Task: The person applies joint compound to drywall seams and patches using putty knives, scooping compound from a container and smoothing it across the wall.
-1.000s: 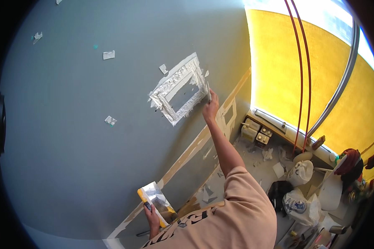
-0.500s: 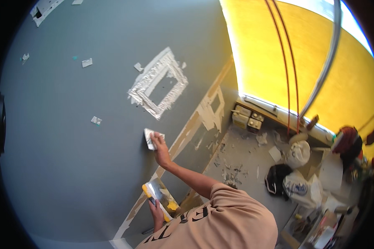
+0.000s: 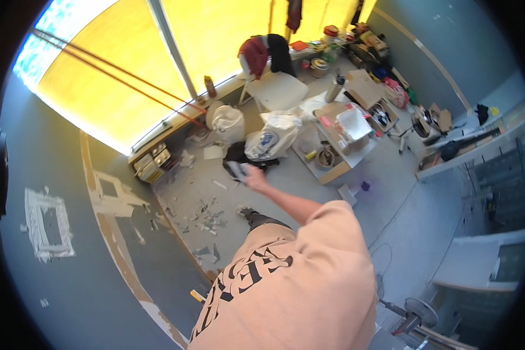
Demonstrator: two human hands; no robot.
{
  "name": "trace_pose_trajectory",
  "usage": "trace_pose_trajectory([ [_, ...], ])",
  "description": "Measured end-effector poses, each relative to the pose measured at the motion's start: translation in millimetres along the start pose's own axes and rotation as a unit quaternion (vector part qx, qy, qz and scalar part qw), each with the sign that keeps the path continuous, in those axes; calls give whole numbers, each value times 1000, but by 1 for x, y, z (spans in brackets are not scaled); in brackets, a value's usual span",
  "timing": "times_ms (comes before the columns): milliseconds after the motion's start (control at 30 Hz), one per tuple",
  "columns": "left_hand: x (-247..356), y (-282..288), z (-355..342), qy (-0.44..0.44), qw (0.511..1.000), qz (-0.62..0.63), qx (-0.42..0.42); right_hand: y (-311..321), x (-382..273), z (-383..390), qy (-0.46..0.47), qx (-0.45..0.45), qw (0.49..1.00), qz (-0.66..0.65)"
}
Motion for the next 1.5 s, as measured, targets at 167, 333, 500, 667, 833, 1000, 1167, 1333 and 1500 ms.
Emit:
trace_pose_trajectory([
  [167,114,-83,18,-246,969,8,5,254,158,74,-124,186,975,14],
  [333,297,-201,66,-267,963,-11,-42,437,229,69,-118,270,955,-13],
  [500,444,-399,166,-358,917,-60,-167,596,280,-6,-113,274,931,214],
  [667,530,-601,346,-297,893,-68,-332,583,351,-58,-138,103,956,236],
  [833,558,-747,452,-383,829,-179,-365,566,388,-90,-152,67,968,190],
  [1000,557,-819,502,-385,835,-178,-351,554,401,-91,-222,102,956,165],
  [1167,555,-845,518,-362,861,-170,-314,537,390,-88,-200,28,965,165],
  [1333,557,-856,529,-378,858,-172,-302,531,381,-89,-184,54,957,219],
  [1500,554,-867,535,-371,845,-210,-322,506,385,-85,-139,14,963,229],
])
Point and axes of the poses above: each hand's wrist, its own z-axis away from the middle knuckle, its own y-axis out of the back of the hand, x = y × z, the point moved 7 cm from there along -z, towards the middle knuckle, and after that the axes turned 7 degrees about y, right-handed, at the moved point
